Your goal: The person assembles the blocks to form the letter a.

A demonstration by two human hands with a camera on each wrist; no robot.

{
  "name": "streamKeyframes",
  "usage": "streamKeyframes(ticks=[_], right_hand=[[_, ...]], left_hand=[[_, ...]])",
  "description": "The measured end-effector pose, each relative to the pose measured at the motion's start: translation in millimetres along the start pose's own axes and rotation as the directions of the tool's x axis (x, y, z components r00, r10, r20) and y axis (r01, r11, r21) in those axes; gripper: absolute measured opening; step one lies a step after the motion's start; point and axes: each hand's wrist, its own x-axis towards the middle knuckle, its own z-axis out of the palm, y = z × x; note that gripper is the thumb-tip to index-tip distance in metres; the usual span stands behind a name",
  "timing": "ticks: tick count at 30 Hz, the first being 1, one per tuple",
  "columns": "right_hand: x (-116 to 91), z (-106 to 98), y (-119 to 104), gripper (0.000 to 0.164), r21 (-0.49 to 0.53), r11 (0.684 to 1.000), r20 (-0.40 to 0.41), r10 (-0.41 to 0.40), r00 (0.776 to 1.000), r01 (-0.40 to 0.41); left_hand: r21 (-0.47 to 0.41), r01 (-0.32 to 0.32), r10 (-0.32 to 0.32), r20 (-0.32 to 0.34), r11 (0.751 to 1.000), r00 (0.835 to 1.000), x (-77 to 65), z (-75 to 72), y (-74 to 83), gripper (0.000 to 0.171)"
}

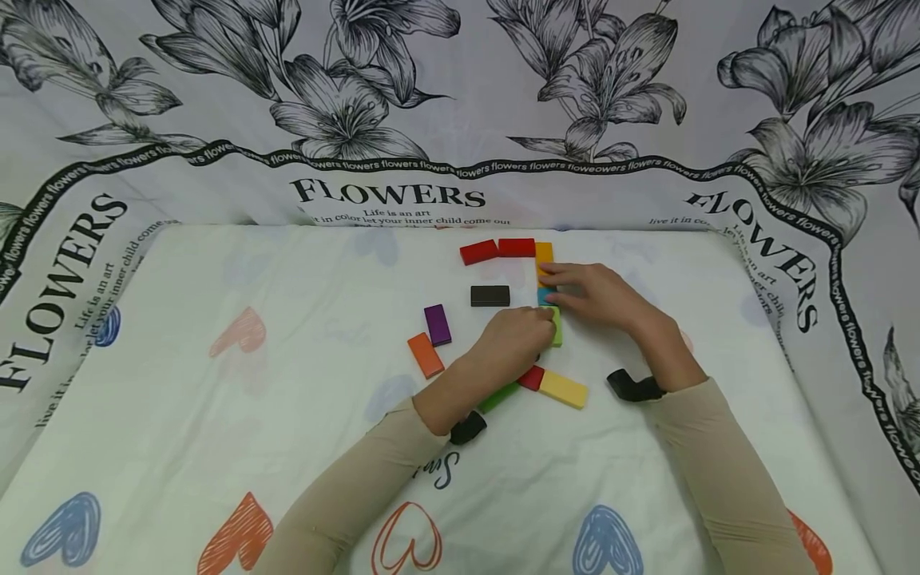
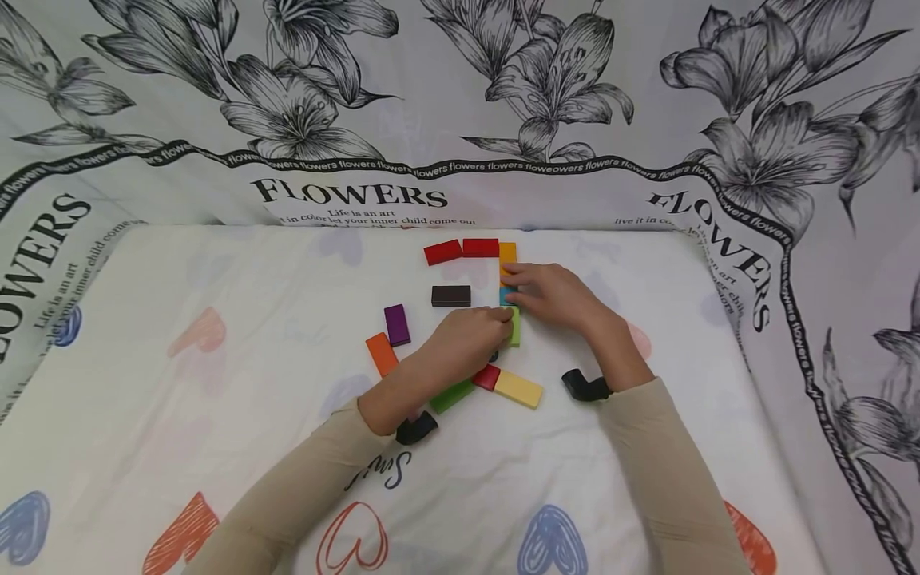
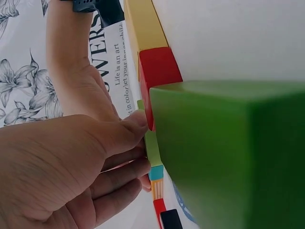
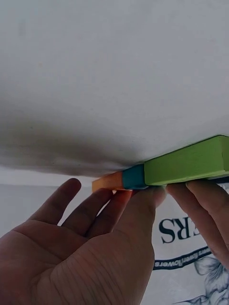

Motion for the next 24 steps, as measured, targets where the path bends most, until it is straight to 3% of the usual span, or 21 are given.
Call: streamKeyframes(ticks=[21, 24], right_hand=[[0.4, 0.0, -3.1, 0.043, -0.015, 1.000, -0.004, 0.001, 1.000, -0.001], [-0.6, 0.6, -2.9, 0.042, -0.014, 1.000, -0.010, -0.006, 1.000, 0.005]], left_hand=[[0.028, 0.021, -0.019, -0.073, 0.999, 0.997, -0.2, 2.7, 1.8, 0.024], [0.004, 0.032, -0.032, -0.046, 0.999, 0.998, -0.5, 3.0, 2.7, 0.033]])
